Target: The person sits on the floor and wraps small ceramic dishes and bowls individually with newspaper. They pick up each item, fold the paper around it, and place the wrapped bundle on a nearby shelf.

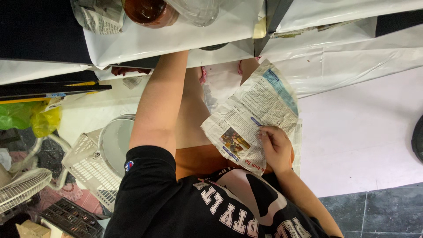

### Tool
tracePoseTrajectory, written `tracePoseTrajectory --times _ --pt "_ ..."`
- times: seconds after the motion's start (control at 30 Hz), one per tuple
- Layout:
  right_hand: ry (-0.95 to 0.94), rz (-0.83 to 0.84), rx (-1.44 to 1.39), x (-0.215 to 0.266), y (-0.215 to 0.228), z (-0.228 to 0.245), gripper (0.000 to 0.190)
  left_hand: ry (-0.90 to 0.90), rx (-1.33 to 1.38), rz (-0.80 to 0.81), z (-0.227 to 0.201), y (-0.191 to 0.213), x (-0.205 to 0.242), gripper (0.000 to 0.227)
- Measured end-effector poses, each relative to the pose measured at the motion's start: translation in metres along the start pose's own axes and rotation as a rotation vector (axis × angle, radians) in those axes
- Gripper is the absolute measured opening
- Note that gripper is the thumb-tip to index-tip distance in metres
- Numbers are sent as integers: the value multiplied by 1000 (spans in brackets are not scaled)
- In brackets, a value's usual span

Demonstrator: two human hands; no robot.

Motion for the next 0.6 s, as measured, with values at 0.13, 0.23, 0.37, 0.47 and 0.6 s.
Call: tracePoseTrajectory --times 0.13,0.23,0.37,0.47,0.6 --pt "-16 7 66 -1 0 3 14 -27 -55 -4 -1 -1 1 44" --pt "-8 0 36 -1 -1 4 15 -49 -97 -7 -1 0 1 45" --pt "12 7 17 -1 -2 9 15 -74 -171 -18 1 7 4 47" --pt "26 14 43 -1 -2 11 17 -98 -228 -21 1 10 10 48" --pt "44 12 65 -2 -2 13 15 -135 -302 -22 -6 10 15 50"
Point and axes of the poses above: each hand's wrist, its own x-axis away from the middle knuckle, its own y-axis out of the back of the hand, z = x × y, the point moved 7 cm from there along -x, towards the middle knuckle, and after that the axes turned 12 degrees about -x, right-handed, at the moved point
